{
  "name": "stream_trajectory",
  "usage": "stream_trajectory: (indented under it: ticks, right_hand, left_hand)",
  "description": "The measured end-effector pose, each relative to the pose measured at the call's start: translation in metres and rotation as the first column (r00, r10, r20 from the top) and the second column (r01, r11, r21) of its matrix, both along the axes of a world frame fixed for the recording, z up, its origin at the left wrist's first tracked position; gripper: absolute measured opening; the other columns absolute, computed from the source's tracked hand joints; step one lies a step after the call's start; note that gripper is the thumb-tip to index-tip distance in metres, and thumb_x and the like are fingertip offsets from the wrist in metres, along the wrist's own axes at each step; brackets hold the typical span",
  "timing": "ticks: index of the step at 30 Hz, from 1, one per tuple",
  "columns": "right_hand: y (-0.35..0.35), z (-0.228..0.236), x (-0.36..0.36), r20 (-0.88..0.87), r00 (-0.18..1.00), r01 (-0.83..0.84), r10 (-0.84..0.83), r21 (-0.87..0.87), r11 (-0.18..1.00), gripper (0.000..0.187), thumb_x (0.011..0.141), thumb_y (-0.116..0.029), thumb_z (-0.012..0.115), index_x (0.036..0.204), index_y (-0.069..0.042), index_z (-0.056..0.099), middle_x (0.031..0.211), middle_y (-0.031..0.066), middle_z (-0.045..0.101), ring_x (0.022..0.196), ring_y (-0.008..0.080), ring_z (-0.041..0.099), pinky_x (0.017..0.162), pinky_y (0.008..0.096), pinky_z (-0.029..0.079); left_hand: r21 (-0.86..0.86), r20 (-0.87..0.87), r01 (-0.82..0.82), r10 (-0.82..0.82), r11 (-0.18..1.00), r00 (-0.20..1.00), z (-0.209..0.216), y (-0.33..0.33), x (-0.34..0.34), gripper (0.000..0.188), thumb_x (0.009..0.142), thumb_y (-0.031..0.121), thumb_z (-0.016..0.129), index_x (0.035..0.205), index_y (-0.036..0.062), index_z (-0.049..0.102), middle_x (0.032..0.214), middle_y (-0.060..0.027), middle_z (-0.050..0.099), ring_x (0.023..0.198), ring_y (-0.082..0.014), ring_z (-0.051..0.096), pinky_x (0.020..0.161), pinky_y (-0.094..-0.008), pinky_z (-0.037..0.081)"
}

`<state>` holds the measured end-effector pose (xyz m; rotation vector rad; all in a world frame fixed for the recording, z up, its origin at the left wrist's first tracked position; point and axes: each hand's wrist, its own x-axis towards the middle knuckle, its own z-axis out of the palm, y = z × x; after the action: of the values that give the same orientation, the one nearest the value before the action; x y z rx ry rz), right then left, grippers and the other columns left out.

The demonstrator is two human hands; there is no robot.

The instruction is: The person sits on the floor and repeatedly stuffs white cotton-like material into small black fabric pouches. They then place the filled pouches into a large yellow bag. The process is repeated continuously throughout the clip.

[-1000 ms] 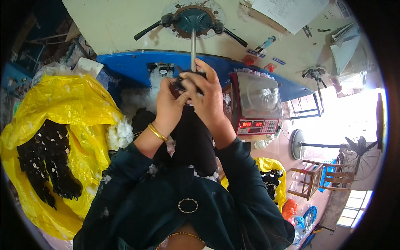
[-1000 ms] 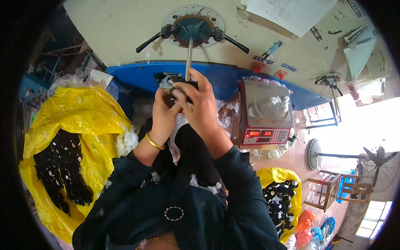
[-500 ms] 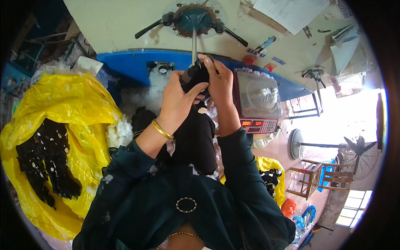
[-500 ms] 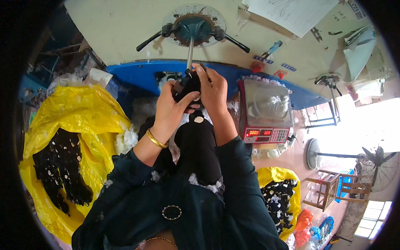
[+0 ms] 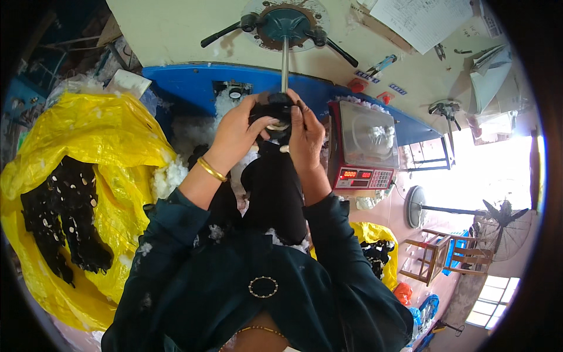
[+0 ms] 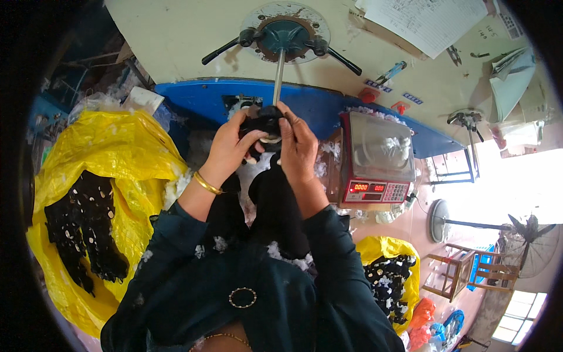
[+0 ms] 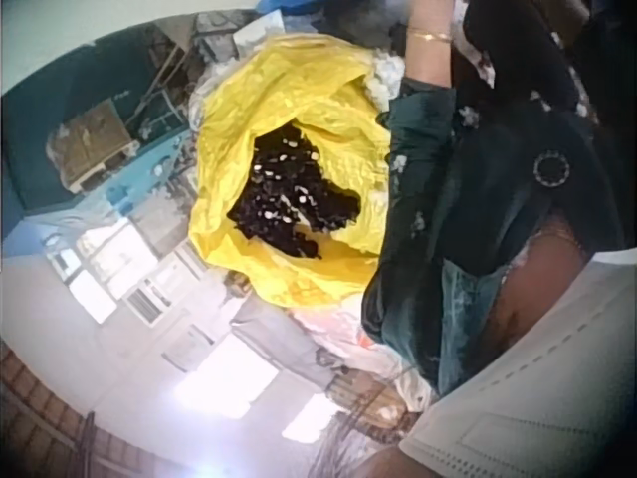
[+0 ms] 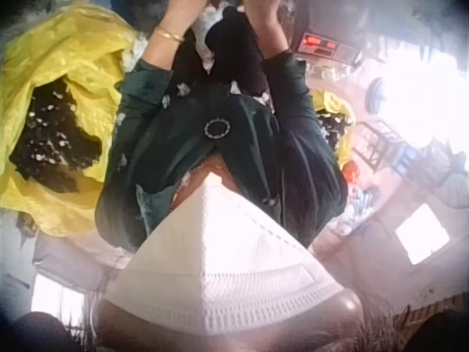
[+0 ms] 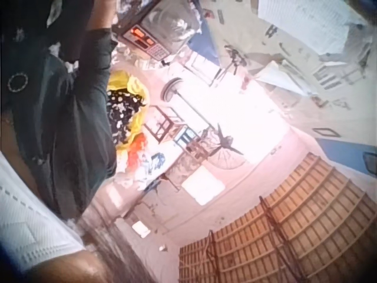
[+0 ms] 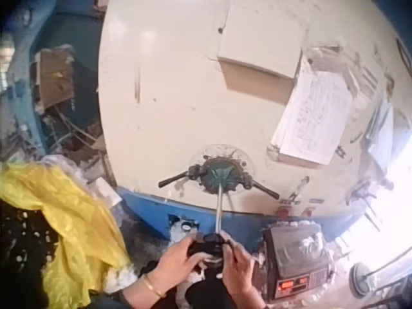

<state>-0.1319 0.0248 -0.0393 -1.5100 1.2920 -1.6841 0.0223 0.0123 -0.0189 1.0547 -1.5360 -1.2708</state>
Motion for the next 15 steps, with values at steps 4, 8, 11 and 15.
stream_trajectory:
  ticks: [4, 8, 11, 15]
  right_hand:
    - [0.001, 0.002, 0.024, 0.11, 0.992, -0.058, 0.064, -0.056, 0.997, 0.025, 0.096, -0.005, 0.054, 0.118, 0.002, 0.062, 0.113, 0.0096, 0.066, 0.093, 0.0126, 0.06, 0.081, 0.0245, 0.047]
    - [0.017, 0.04, 0.036, 0.066, 0.996, -0.074, 0.066, 0.126, 0.989, 0.027, 0.096, -0.013, 0.057, 0.117, 0.003, 0.062, 0.104, 0.0123, 0.067, 0.089, 0.0113, 0.059, 0.079, 0.0255, 0.047]
    - [0.002, 0.052, 0.012, -0.043, 0.999, 0.003, 0.007, 0.224, 0.975, 0.029, 0.096, -0.02, 0.058, 0.111, 0.003, 0.066, 0.09, 0.0062, 0.068, 0.083, 0.0092, 0.058, 0.075, 0.0235, 0.047]
    - [-0.021, 0.067, -0.002, 0.301, 0.953, -0.114, 0.018, 0.306, 0.945, 0.034, 0.095, -0.028, 0.06, 0.11, 0.002, 0.067, 0.088, 0.0034, 0.067, 0.077, 0.0064, 0.055, 0.068, 0.0199, 0.046]
  left_hand:
    - [0.167, -0.055, 0.077, -0.069, 0.983, 0.996, -0.002, 0.0, 0.018, 0.04, 0.095, 0.016, 0.055, 0.128, -0.0013, 0.042, 0.084, -0.0111, 0.063, 0.056, -0.0164, 0.065, 0.043, -0.0224, 0.049]
    - [0.295, -0.215, 0.171, -0.109, 0.94, 0.971, 0.016, 0.01, 0.03, 0.045, 0.097, 0.025, 0.051, 0.133, 0.0019, 0.035, 0.086, -0.0112, 0.062, 0.055, -0.0184, 0.065, 0.042, -0.0216, 0.05]
    - [0.404, -0.305, 0.114, 0.016, 0.908, 0.952, 0.031, 0.014, 0.002, 0.05, 0.095, 0.03, 0.057, 0.131, 0.0016, 0.036, 0.089, -0.0141, 0.063, 0.053, -0.0204, 0.065, 0.042, -0.0224, 0.05]
    - [0.404, -0.343, 0.089, 0.06, 0.91, 0.937, 0.046, -0.005, -0.021, 0.055, 0.093, 0.032, 0.061, 0.127, -0.0033, 0.037, 0.092, -0.0158, 0.063, 0.055, -0.0235, 0.067, 0.045, -0.0237, 0.053]
